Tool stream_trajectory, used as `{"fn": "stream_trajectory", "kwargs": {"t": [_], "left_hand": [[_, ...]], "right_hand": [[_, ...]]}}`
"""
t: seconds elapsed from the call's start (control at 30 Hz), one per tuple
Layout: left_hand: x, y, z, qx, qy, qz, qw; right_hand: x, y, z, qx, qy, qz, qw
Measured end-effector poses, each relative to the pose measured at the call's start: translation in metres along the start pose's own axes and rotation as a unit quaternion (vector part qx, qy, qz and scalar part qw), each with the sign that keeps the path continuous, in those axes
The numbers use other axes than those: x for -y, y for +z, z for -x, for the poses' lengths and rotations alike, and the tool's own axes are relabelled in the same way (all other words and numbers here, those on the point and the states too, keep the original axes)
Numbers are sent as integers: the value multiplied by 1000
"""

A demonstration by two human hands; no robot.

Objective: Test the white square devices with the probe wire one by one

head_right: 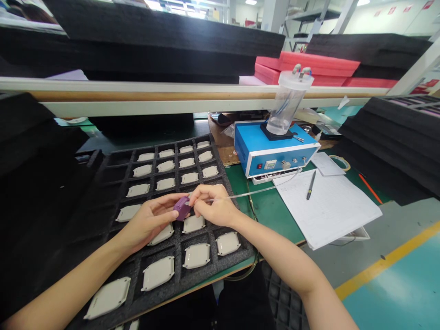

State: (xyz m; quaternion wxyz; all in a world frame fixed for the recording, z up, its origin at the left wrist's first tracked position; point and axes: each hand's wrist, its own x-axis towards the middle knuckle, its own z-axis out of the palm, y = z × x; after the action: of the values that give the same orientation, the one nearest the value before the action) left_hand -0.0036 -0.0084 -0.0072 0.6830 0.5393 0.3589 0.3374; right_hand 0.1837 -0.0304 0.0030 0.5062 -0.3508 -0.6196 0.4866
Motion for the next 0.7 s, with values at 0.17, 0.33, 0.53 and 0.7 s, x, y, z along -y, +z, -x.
{"fn": "stream_trajectory", "kwargs": {"t": [0.17, 0.33, 0.53, 0.7], "left_hand": [[0, 0, 0, 1, 0, 0, 1000], [1, -1, 1, 1, 1, 0, 1000], [1, -1, 1, 0, 4, -2, 1000], [1, -1, 1, -1, 1, 0, 1000]], "right_hand": [[-1, 0, 0, -1, 1, 3, 1000], [-1, 0, 0, 1, 3, 5, 1000], [-1, -1, 0, 1, 1, 4, 1000], [-1, 0, 0, -1, 1, 8, 1000]]}}
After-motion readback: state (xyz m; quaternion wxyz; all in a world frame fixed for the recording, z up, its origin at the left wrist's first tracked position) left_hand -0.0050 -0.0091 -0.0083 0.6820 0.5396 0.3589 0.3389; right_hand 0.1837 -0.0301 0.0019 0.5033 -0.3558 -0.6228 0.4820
